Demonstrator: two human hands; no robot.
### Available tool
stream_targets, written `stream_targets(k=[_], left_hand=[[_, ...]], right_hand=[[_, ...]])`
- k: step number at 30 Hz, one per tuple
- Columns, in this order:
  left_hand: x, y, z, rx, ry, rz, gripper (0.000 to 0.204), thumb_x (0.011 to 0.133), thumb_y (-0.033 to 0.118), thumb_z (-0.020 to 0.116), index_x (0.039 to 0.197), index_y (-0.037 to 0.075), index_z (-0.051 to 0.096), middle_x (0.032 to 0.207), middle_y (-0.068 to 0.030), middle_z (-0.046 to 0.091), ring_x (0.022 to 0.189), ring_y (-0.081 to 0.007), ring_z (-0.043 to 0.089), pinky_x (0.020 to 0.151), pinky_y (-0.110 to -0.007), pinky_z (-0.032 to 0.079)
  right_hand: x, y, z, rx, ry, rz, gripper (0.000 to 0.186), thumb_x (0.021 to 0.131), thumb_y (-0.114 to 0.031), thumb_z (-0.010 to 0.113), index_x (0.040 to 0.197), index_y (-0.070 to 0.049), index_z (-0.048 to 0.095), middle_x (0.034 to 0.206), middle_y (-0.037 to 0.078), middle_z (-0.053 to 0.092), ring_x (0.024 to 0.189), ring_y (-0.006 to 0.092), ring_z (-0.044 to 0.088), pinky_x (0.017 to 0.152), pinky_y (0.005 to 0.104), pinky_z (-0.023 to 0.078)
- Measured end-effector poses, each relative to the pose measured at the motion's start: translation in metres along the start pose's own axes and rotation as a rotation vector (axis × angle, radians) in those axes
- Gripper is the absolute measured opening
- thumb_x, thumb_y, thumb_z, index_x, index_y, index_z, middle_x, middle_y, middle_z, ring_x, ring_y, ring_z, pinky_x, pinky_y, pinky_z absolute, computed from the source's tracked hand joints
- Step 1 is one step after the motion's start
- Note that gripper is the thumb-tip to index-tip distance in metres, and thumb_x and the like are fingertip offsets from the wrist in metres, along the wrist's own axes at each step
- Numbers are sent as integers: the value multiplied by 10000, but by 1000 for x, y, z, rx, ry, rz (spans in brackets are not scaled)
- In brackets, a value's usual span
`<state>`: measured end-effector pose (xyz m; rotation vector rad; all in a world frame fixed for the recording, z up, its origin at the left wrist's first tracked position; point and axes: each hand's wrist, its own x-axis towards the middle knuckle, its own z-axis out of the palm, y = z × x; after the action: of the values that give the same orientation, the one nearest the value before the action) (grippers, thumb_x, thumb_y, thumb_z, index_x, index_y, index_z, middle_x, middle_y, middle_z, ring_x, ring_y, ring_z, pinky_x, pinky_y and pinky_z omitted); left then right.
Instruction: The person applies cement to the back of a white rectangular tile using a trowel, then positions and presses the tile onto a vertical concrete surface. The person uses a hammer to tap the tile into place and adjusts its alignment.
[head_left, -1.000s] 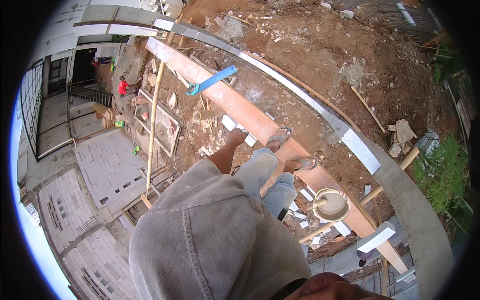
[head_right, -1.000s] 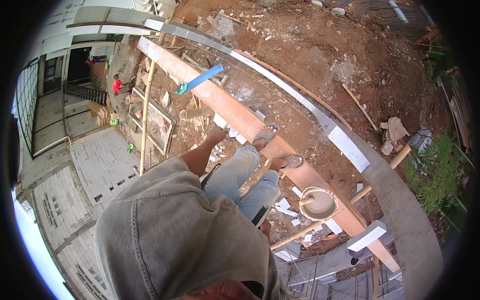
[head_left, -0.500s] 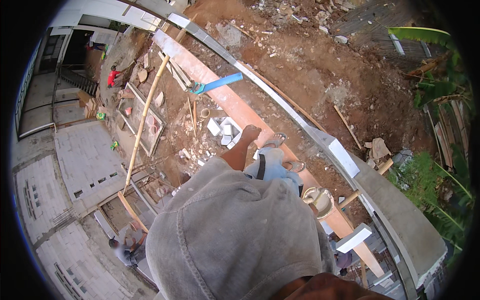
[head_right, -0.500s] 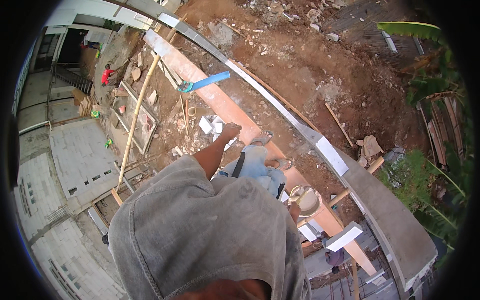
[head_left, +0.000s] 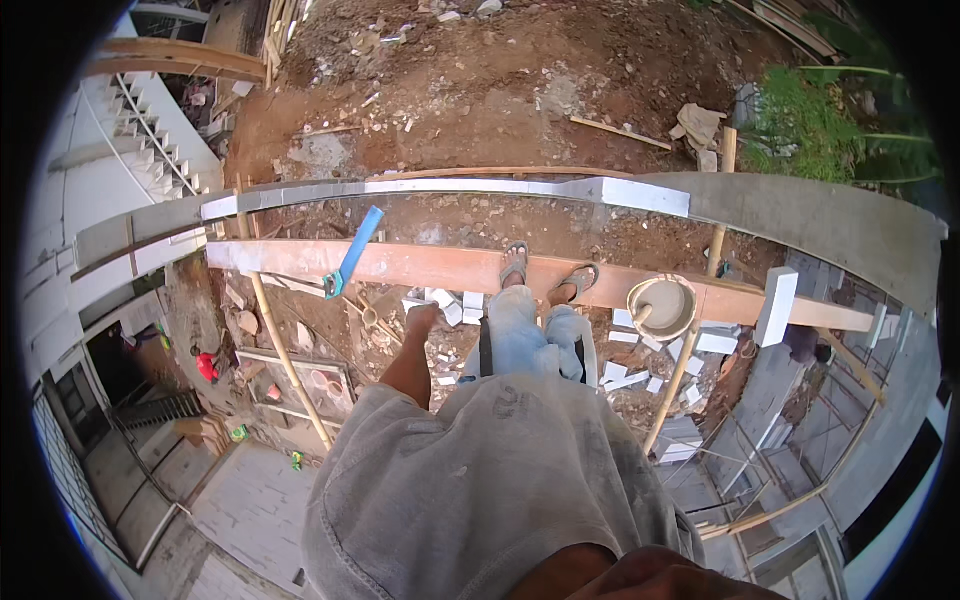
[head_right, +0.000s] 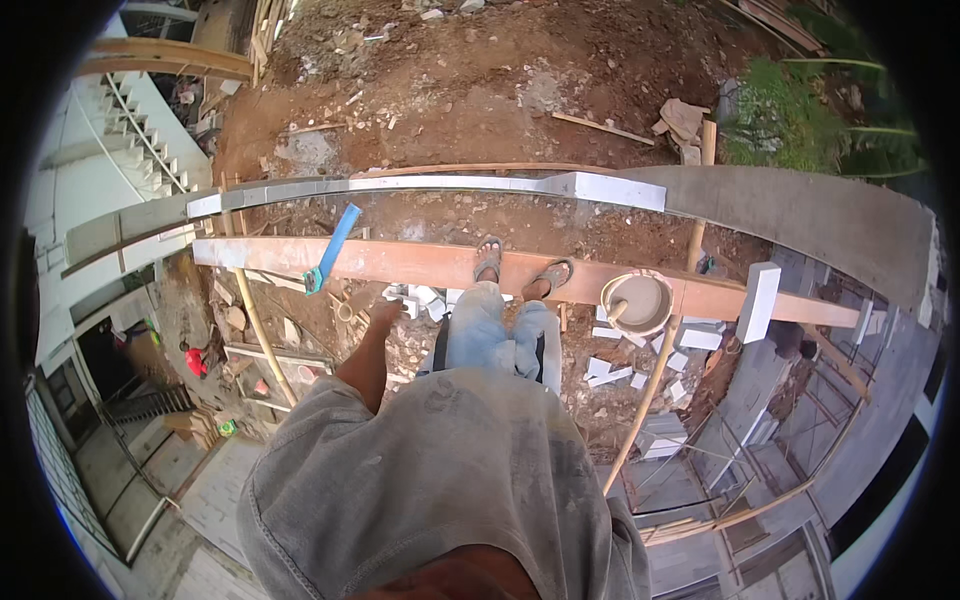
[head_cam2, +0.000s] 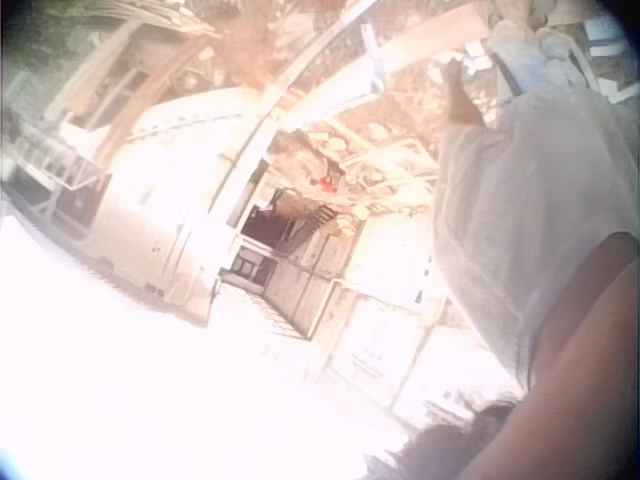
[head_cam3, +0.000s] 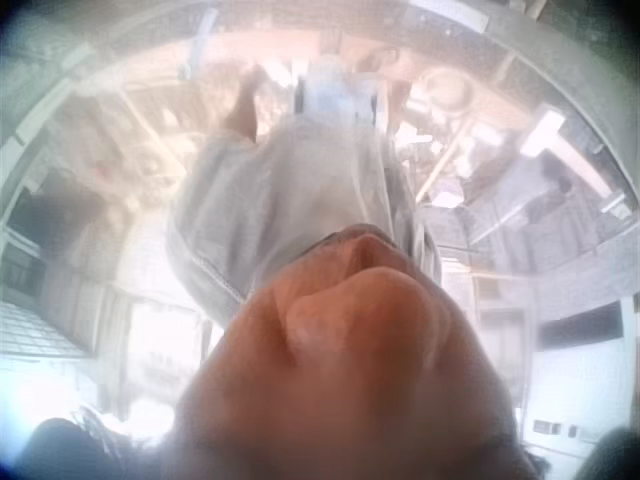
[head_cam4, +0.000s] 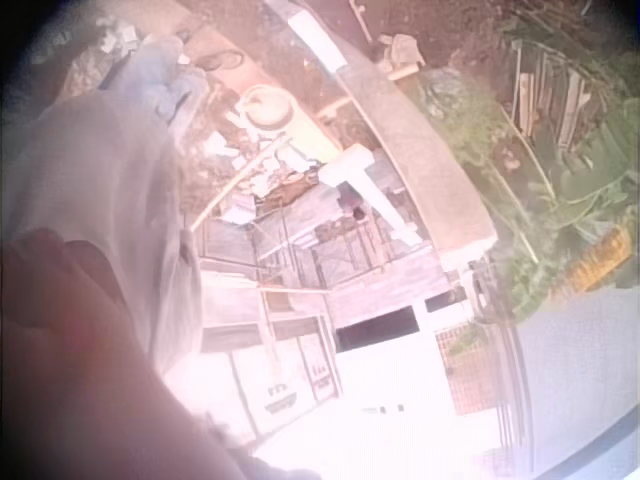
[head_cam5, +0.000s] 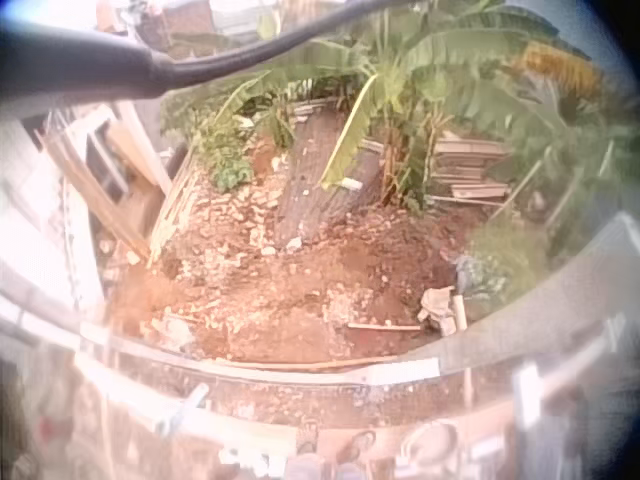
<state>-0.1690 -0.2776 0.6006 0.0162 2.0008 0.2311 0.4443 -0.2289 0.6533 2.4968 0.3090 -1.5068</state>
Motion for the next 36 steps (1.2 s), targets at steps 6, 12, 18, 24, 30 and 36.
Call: stream_targets(k=[6, 12, 18, 24, 30, 36], left_hand=[[-30, 148, 35, -70, 9, 194, 420, 903, 40, 507, 1322, 47, 530, 937, -88, 659, 660, -178, 616, 482, -258, 436], [10, 269, 46, 126, -158, 371, 264, 917, 116, 496, 1161, 97, 598, 932, -68, 683, 742, -170, 666, 535, -287, 487], [19, 332, 125, 295, -270, 480, 276, 951, 207, 583, 1188, 66, 591, 931, -85, 676, 737, -176, 667, 539, -273, 496], [-112, 308, 212, 510, -466, 463, 336, 981, 286, 565, 1230, 62, 587, 1066, -83, 682, 884, -171, 675, 669, -269, 489], [-130, 292, 200, 705, -302, 300, 352, 965, 344, 578, 1169, 61, 619, 998, -76, 709, 853, -186, 677, 712, -331, 500], [-68, 302, 317, 1037, -190, 379, 346, 939, 337, 613, 777, 39, 680, 672, -59, 666, 624, -137, 607, 598, -318, 458]], right_hand=[[-26, 88, 30, 67, 329, 222, 239, 831, -188, 591, 850, 33, 679, 716, 179, 665, 606, 255, 660, 520, 403, 495], [-36, 59, 58, 339, 184, 107, 471, 803, -364, 646, 1016, 55, 680, 1001, 284, 683, 1037, 381, 658, 891, 434, 506], [-69, -23, 17, 521, 620, -83, 575, 802, -498, 710, 1005, 40, 682, 918, 288, 684, 923, 396, 684, 773, 446, 525], [-23, -20, -20, 686, 578, -60, 695, 858, -624, 621, 1232, -38, 618, 1027, 231, 698, 998, 433, 652, 872, 466, 501], [41, -124, -100, 843, 332, 31, 505, 915, -497, 603, 1041, -7, 610, 762, 137, 636, 665, 321, 603, 610, 453, 478], [103, -99, -33, 1721, -453, 351, 175, 959, -247, 565, 876, -107, 500, 621, -15, 389, 440, 100, 331, 388, 286, 290]])
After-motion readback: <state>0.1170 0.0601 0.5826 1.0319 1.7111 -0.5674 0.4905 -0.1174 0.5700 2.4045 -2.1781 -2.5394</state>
